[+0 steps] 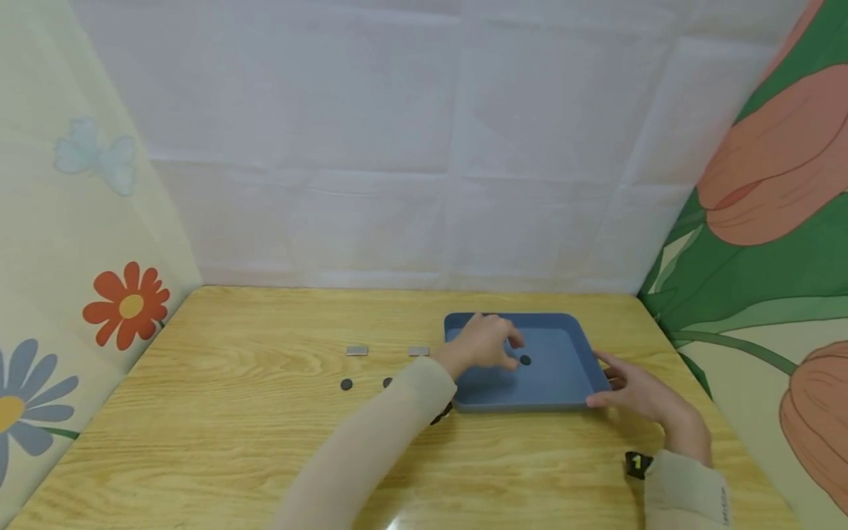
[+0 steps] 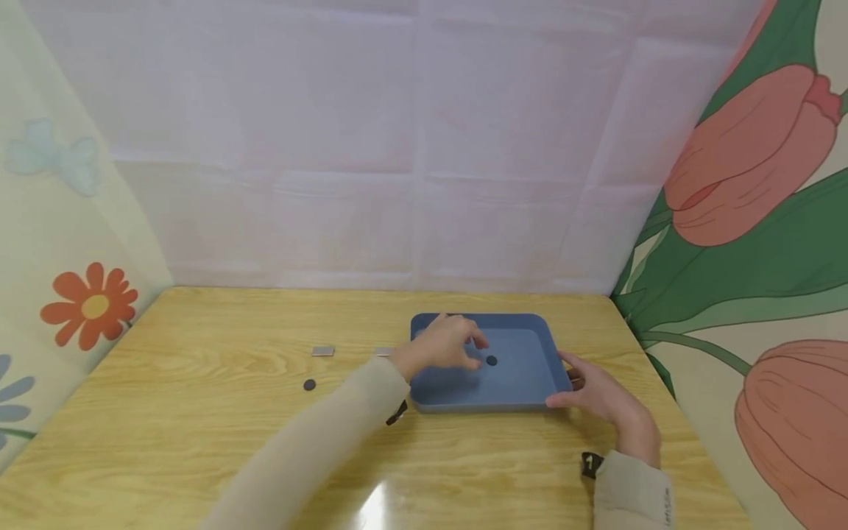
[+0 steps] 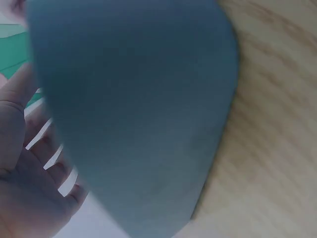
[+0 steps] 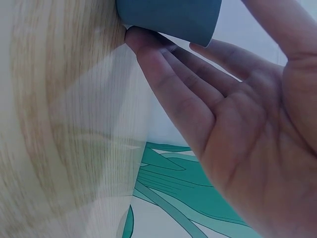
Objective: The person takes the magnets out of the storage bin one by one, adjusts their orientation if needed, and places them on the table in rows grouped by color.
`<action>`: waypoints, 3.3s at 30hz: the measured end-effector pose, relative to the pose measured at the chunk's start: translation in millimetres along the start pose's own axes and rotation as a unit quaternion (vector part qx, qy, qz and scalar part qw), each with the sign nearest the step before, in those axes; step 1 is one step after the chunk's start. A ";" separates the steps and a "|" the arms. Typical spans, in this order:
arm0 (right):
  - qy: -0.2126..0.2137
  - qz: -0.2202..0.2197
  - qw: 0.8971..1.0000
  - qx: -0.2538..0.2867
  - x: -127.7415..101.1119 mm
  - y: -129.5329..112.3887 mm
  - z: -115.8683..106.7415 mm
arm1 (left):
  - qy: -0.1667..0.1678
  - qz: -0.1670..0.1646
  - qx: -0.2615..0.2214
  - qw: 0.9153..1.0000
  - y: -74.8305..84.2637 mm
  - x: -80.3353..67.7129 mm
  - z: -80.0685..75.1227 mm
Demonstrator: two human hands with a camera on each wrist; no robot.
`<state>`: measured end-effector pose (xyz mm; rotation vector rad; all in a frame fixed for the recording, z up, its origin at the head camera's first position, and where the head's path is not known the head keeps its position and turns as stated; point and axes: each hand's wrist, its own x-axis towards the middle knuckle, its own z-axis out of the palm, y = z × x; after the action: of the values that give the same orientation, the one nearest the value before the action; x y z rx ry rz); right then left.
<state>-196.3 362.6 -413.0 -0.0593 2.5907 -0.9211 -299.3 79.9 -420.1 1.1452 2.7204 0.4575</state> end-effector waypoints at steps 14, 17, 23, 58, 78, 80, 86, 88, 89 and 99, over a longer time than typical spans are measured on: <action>0.005 -0.001 1.000 -0.001 0.1 0.5 -0.2 | 0.010 -0.011 -0.013 1.000 3.5 10.1 17.1; 0.006 0.002 1.000 -0.001 -0.4 1.0 -0.4 | 0.011 -0.011 -0.010 1.000 4.6 13.2 22.3; 0.008 -0.001 1.000 -0.004 -0.5 1.5 0.1 | 0.014 -0.016 -0.007 1.000 4.2 18.6 30.5; -0.001 0.002 1.000 -0.001 0.7 1.5 -0.2 | 0.036 -0.034 -0.076 0.996 1.9 14.8 26.6; -0.008 0.003 1.000 -0.013 -1.4 1.6 -2.2 | 0.079 0.005 -0.056 0.995 -1.8 -20.9 -20.3; -0.008 0.003 1.000 -0.014 -1.3 1.1 -2.5 | 0.085 0.002 -0.058 0.995 -3.8 -25.6 -24.2; -0.011 -0.002 1.000 -0.018 0.5 2.3 -3.5 | 0.111 -0.001 -0.064 0.992 -12.8 -38.1 -31.2; -0.013 -0.004 1.000 -0.020 0.9 2.9 -4.3 | 0.116 0.000 -0.063 0.991 -16.1 -43.3 -34.1; -0.013 -0.005 1.000 -0.021 1.1 3.1 -4.8 | 0.118 -0.001 -0.062 0.991 -17.8 -46.2 -35.9; -0.023 -0.006 0.999 -0.026 2.4 4.8 -7.9 | 0.155 0.001 -0.049 0.987 -34.9 -76.6 -50.8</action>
<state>-201.0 370.7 -411.1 -0.1093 2.5744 -0.8462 -282.4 -9.2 -382.2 1.1359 2.9139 0.8225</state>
